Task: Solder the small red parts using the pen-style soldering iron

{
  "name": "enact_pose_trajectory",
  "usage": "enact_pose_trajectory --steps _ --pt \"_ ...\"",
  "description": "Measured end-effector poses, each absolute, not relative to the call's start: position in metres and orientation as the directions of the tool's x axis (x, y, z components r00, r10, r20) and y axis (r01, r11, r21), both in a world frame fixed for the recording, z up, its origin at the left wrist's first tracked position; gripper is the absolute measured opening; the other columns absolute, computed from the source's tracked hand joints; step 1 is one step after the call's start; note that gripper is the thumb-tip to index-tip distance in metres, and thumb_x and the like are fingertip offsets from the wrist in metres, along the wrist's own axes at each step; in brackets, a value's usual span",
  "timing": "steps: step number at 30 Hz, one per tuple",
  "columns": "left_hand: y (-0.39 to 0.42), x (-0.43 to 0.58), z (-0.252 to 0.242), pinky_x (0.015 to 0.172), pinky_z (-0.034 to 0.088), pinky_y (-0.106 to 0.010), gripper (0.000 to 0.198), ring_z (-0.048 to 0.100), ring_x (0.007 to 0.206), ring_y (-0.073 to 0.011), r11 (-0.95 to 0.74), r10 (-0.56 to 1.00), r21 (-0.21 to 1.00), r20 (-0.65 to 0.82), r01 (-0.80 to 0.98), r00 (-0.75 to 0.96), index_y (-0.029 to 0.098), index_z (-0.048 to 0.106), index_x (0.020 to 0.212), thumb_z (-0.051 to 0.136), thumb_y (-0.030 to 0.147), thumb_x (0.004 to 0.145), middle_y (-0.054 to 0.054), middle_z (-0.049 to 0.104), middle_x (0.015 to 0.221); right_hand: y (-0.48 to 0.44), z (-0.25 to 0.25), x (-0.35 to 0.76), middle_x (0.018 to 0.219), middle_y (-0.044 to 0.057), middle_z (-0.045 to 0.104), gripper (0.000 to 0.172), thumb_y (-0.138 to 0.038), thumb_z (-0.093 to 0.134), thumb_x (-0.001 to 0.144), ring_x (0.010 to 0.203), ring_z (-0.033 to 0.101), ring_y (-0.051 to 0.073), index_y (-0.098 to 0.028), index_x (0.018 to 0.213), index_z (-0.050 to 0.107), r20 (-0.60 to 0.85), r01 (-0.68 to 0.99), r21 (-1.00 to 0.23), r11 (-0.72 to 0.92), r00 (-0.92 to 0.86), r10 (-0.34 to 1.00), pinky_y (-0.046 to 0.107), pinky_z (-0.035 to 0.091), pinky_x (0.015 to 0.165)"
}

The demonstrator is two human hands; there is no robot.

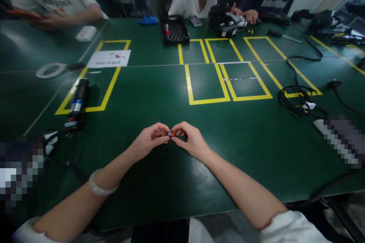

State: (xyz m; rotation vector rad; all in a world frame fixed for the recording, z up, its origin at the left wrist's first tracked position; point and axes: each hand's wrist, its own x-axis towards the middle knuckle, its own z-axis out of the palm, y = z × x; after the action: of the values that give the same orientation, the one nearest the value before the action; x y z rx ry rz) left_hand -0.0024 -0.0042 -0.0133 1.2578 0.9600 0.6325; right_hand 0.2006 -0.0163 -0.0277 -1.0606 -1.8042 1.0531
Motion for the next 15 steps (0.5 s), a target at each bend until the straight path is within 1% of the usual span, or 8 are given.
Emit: enact_pose_trajectory --steps 5,7,10,13,15 --pt "-0.005 -0.003 -0.017 0.084 0.048 -0.031 0.029 0.061 0.087 -0.0145 0.180 0.847 0.976 -0.218 0.125 0.485 0.014 0.059 0.098 0.071 0.032 0.079 -0.006 0.064 0.095 -0.015 -0.026 0.202 0.090 0.003 0.065 0.013 -0.017 0.064 0.083 0.079 0.059 0.015 -0.020 0.096 0.063 0.213 0.289 -0.898 0.332 -0.374 0.903 0.029 0.047 0.073" --pt "-0.005 -0.003 -0.018 0.085 0.048 -0.032 0.033 0.061 0.089 -0.0149 0.176 0.843 0.976 -0.216 0.127 0.493 0.014 0.058 0.102 0.072 0.032 0.078 -0.007 0.064 0.099 -0.014 -0.028 0.202 0.088 0.003 0.064 0.013 -0.019 0.064 0.083 0.077 0.059 0.015 -0.020 0.096 0.064 0.197 0.270 -0.913 0.306 -0.366 0.909 0.029 0.048 0.072" --pt "-0.002 -0.006 -0.014 0.088 0.049 -0.034 0.044 0.061 0.091 -0.0154 0.178 0.848 0.974 -0.223 0.139 0.481 0.015 0.054 0.113 0.072 0.032 0.077 -0.008 0.063 0.104 -0.011 -0.032 0.203 0.081 0.002 0.063 0.013 -0.023 0.065 0.083 0.070 0.059 0.013 -0.018 0.095 0.063 0.141 0.201 -0.956 0.215 -0.332 0.933 0.027 0.048 0.066" --pt "0.009 -0.021 0.003 0.090 0.049 -0.035 0.051 0.061 0.097 -0.0173 0.132 0.884 0.968 -0.213 0.215 0.416 0.017 0.051 0.123 0.069 0.036 0.079 -0.010 0.062 0.112 -0.009 -0.035 0.204 0.077 0.001 0.062 0.015 -0.027 0.065 0.083 0.064 0.056 0.012 -0.018 0.095 0.062 0.092 0.154 -0.977 0.145 -0.307 0.947 0.026 0.046 0.061" --pt "0.019 -0.044 0.018 0.095 0.048 -0.036 0.054 0.060 0.106 -0.0199 0.062 0.915 0.947 -0.180 0.315 0.360 0.018 0.050 0.127 0.066 0.040 0.080 -0.011 0.059 0.121 -0.009 -0.035 0.205 0.076 0.000 0.060 0.017 -0.027 0.065 0.083 0.063 0.054 0.012 -0.018 0.097 0.062 0.081 0.154 -0.979 0.134 -0.311 0.947 0.026 0.046 0.061"
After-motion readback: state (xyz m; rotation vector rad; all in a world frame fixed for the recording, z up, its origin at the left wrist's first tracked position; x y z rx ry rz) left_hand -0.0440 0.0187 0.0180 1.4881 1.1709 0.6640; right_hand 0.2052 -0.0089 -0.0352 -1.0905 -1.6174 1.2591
